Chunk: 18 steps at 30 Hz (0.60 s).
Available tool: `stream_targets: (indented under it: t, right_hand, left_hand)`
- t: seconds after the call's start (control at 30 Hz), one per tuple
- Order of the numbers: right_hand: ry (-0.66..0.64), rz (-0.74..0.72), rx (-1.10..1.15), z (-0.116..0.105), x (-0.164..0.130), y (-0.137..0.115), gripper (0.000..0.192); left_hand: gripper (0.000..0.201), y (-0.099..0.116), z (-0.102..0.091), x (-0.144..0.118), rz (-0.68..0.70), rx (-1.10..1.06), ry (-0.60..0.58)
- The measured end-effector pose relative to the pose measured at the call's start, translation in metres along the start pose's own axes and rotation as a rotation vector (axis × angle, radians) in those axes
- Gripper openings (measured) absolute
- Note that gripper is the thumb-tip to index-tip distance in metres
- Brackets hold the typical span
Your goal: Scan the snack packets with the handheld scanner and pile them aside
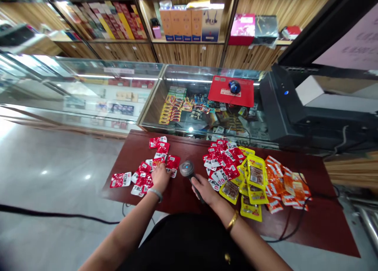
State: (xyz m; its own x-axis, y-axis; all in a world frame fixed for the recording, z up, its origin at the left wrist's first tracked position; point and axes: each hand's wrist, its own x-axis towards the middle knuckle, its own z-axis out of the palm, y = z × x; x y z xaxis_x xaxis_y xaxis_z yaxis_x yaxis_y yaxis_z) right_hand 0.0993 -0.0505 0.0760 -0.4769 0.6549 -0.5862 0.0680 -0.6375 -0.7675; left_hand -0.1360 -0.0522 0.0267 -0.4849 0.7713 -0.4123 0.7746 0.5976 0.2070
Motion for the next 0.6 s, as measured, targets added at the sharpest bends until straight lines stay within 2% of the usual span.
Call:
stream_targets:
  t: [0.1, 0.33, 0.47, 0.6]
  right_hand:
    - [0.025, -0.008, 0.025, -0.005, -0.004, -0.004, 0.057]
    - [0.111, -0.083, 0.105, -0.026, -0.013, -0.011, 0.054]
    - [0.148, -0.115, 0.151, -0.038, -0.020, -0.011, 0.053]
    - [0.175, -0.121, 0.153, -0.045, -0.028, -0.007, 0.051]
  left_hand:
    - [0.038, 0.018, 0.006, -0.001, 0.063, -0.181, -0.130]
    - [0.027, 0.070, 0.026, -0.012, 0.234, -0.501, -0.157]
    - [0.025, 0.081, 0.030, -0.011, 0.291, -0.547, -0.202]
    - [0.026, 0.096, 0.037, -0.013, 0.282, -0.632, -0.198]
